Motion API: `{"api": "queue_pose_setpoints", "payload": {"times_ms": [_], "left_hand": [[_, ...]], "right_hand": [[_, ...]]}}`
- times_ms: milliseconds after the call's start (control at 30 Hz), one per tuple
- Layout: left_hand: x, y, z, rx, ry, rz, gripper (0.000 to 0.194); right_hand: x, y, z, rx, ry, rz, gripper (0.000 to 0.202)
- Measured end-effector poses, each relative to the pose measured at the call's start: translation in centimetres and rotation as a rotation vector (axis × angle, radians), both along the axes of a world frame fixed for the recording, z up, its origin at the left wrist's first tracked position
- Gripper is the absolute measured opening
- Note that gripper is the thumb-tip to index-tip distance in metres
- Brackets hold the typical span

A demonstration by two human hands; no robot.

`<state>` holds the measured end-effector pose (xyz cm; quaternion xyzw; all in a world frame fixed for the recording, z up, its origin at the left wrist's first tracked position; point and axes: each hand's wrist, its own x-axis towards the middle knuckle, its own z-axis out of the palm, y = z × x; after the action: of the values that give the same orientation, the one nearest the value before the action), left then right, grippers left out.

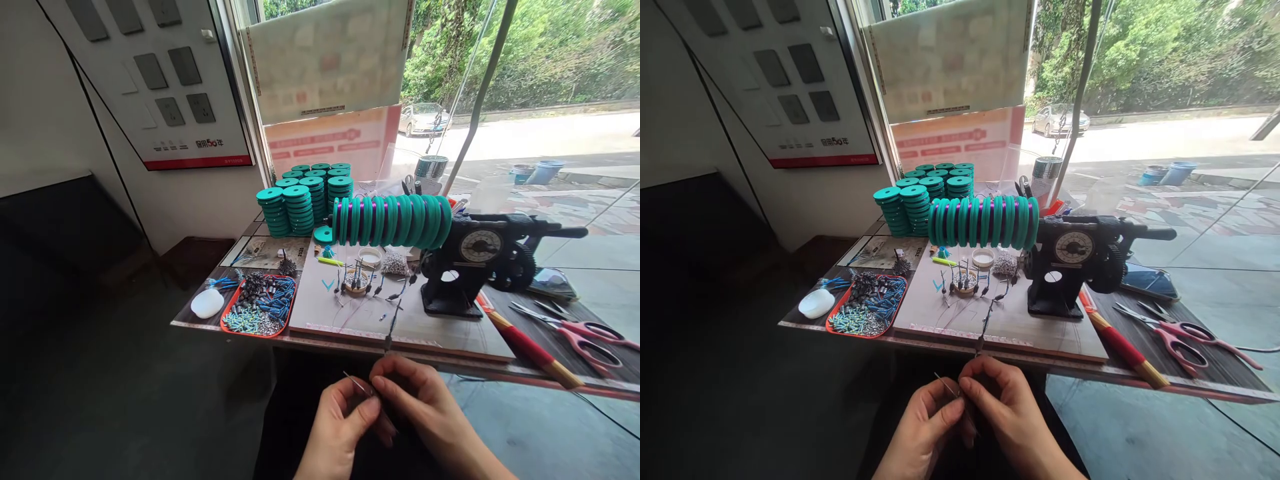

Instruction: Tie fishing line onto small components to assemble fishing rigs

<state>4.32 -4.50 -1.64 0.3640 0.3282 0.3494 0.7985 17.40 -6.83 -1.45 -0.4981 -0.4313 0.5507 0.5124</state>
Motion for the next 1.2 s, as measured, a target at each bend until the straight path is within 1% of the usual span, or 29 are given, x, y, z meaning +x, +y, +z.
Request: {"api": "queue_pose_setpoints", "payload": {"times_ms": [67,200,267,367,500,600,667,733,867,967,1033,1133,1200], "left_hand": [[0.1,-0.1,0.0,-0.094,-0.057,0.012,0.029],[0.3,-0.1,0.1,-0.313,-0.137,0.092,0.029],[0.4,0.0,0.1,-0.370,-0.170,0.097,0.031],[0.5,0.1,-0.5,-0.359,-0.223,0.056,0.032],[0.7,0.1,-1.7,-0.350,-0.243,0.069,0.032],[0.9,0.1,-2.4,-0.331,-0.259,0.099,0.032],[1.0,0.1,-2.5,-0.310,-0.258,0.127,0.031],[1.1,0.1,-2.3,-0.296,-0.259,0.153,0.029],[1.1,0.4,-1.9,-0.230,-0.245,0.169,0.025],[1.0,0.5,-2.2,-0.111,-0.170,0.214,0.024],[1.0,0.6,-2.3,-0.075,-0.139,0.243,0.024],[0.9,0.5,-2.4,-0.149,-0.190,0.228,0.026],[0.9,0.4,-2.4,-0.218,-0.238,0.193,0.026]], "right_hand": [[0.0,-0.1,-0.1,0.030,-0.070,-0.054,0.033],[0.2,-0.3,-0.3,0.101,-0.228,-0.148,0.029],[0.4,-0.3,-0.4,0.128,-0.277,-0.171,0.028],[0.6,-0.3,-0.3,0.157,-0.322,-0.169,0.026],[0.7,-0.3,-0.1,0.231,-0.466,-0.124,0.020],[0.5,-0.4,-0.1,0.328,-0.556,-0.201,0.016],[0.2,-0.4,-0.3,0.391,-0.593,-0.271,0.014],[0.0,-0.3,-0.6,0.409,-0.592,-0.301,0.013],[-0.4,-0.1,-0.8,0.406,-0.572,-0.296,0.014],[-0.7,0.0,-1.1,0.414,-0.551,-0.294,0.021],[-0.8,-0.1,-1.3,0.426,-0.547,-0.307,0.023],[-0.8,0.0,-1.2,0.456,-0.558,-0.308,0.021],[-0.4,0.1,-0.8,0.478,-0.569,-0.271,0.020]]}}
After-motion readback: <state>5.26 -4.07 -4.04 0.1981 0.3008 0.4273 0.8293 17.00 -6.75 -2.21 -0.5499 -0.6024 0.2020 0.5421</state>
